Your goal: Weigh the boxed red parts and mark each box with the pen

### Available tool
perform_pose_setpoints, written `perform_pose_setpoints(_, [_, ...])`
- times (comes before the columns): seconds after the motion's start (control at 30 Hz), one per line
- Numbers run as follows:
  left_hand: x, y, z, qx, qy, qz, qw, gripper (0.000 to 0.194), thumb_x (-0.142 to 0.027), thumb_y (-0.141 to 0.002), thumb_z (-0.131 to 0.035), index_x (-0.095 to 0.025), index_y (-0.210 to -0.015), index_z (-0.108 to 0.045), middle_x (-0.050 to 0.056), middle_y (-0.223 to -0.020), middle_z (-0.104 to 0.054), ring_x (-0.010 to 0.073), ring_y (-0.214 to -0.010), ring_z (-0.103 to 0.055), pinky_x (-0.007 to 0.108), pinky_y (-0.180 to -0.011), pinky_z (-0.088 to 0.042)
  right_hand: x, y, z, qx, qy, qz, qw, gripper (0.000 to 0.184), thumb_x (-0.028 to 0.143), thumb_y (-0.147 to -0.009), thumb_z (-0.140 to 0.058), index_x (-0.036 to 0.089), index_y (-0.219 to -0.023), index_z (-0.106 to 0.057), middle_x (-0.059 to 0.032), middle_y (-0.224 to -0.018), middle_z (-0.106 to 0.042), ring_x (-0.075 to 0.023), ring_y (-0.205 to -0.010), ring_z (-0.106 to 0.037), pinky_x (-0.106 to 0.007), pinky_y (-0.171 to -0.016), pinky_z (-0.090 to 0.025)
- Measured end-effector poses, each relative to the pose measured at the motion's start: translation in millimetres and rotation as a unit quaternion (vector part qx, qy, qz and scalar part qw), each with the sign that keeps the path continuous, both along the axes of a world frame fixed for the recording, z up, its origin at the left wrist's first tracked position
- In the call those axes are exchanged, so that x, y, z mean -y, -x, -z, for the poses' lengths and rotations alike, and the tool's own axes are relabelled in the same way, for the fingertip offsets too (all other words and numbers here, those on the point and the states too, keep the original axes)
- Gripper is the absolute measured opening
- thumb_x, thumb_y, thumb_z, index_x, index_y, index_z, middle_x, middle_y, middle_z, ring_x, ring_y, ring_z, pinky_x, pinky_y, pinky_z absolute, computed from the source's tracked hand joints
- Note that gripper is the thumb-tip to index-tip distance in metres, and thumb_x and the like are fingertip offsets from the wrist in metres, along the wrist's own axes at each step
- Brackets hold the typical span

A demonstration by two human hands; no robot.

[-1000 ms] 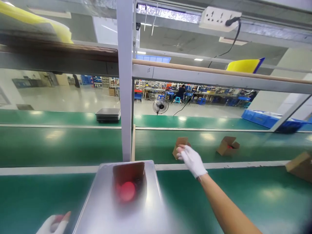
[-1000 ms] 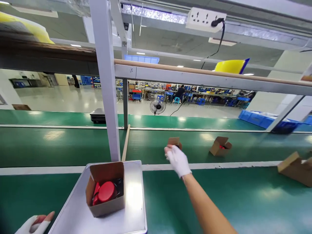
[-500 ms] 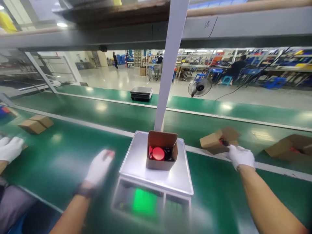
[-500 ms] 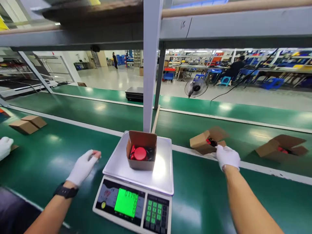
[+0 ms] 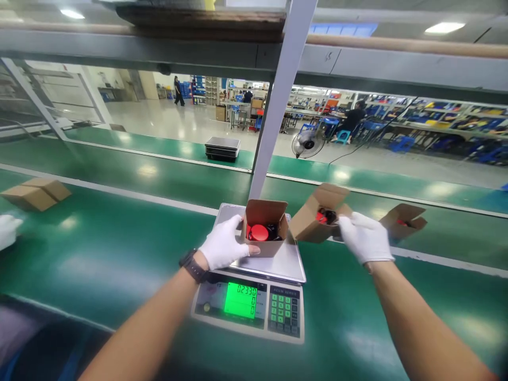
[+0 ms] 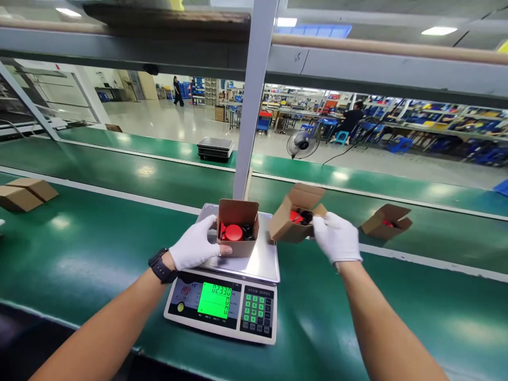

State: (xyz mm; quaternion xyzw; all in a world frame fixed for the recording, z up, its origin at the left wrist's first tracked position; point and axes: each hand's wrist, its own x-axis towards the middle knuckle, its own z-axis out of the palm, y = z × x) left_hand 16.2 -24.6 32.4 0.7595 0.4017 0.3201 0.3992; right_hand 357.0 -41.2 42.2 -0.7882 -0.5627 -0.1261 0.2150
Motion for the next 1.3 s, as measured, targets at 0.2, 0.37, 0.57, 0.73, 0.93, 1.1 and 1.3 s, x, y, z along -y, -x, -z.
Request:
perform_pose_setpoints(0.2, [21,25,-2.4,-0.015,-0.038,-0.081,0.996,0.076,-0.049,-0.057,-0.076,-0.022,-0.121,-0.047,0.008,-0.118,-0.058,0.0248,-0.104,-0.056,0.034,-0.086,-0.045,3,83,-5.8,-0.046,-0.196,-0.113,0.973,0.027,0.036,-0.085,-0.053,0.016,-0.100,-0.063,-0.0078,-0.087,-0.066,-0.0220,-0.078,-0.062,-0.031,-0.069,-0.044])
perform_pose_setpoints(0.37, [17,25,-10.5,-0.114,-0.079,-0.137,0.981,0.045,-0.063,-0.069,-0.059,-0.020,-0.083,-0.055,0.001,-0.071,-0.061,0.0181,-0.067,-0.057,0.028,-0.061,-0.040,48,153,-16.3,-0.357,-0.232,-0.363,0.829,0.029,0.033,-0.090,-0.051,0.020,-0.115,-0.057,-0.0057,-0.092,-0.065,-0.0162,-0.070,-0.062,-0.030,-0.067,-0.051])
perform_pose_setpoints(0.57, [11,15,2.1,0.077,0.039,-0.072,0.994,0.044,-0.051,-0.090,-0.028,-0.018,-0.071,-0.049,0.002,-0.061,-0.056,0.0133,-0.055,-0.053,0.024,-0.054,-0.040,54,191,-26.4,-0.368,-0.039,-0.403,0.837,0.026,0.039,-0.090,-0.051,0.019,-0.083,-0.064,-0.0012,-0.071,-0.061,-0.0139,-0.064,-0.057,-0.024,-0.060,-0.045])
perform_pose_setpoints(0.73, [11,16,11.6,0.202,0.092,-0.026,0.975,0.038,-0.046,-0.090,-0.032,-0.016,-0.071,-0.048,0.000,-0.058,-0.053,0.0111,-0.051,-0.050,0.022,-0.051,-0.040,39,202,-37.8,-0.275,0.042,-0.347,0.896,0.031,0.043,-0.091,-0.044,0.020,-0.072,-0.055,0.0001,-0.067,-0.060,-0.0156,-0.063,-0.055,-0.026,-0.061,-0.042])
perform_pose_setpoints(0.93, [11,18,7.2,0.222,0.070,-0.009,0.973,0.037,-0.042,-0.091,-0.031,-0.018,-0.065,-0.043,-0.002,-0.057,-0.049,0.0096,-0.051,-0.047,0.021,-0.050,-0.038,27,214,-31.6,-0.242,0.034,-0.329,0.912,0.032,0.040,-0.091,-0.039,0.021,-0.066,-0.047,-0.0018,-0.066,-0.060,-0.0186,-0.067,-0.057,-0.027,-0.063,-0.041])
perform_pose_setpoints(1.1, [9,19,10.3,0.218,0.065,-0.004,0.974,0.036,-0.043,-0.090,-0.031,-0.018,-0.067,-0.044,-0.001,-0.060,-0.052,0.0106,-0.054,-0.048,0.022,-0.052,-0.040,26,214,-29.0,-0.228,0.044,-0.319,0.919,0.032,0.041,-0.091,-0.039,0.021,-0.068,-0.048,-0.0020,-0.068,-0.061,-0.0189,-0.070,-0.057,-0.027,-0.063,-0.041])
perform_pose_setpoints(1.3, [9,19,10.3,0.205,0.073,-0.006,0.976,0.037,-0.046,-0.089,-0.030,-0.018,-0.068,-0.043,-0.001,-0.061,-0.051,0.0109,-0.055,-0.048,0.023,-0.054,-0.040,27,216,-30.0,-0.220,0.032,-0.309,0.925,0.034,0.042,-0.091,-0.039,0.021,-0.066,-0.047,-0.0018,-0.065,-0.059,-0.0187,-0.065,-0.056,-0.027,-0.063,-0.039])
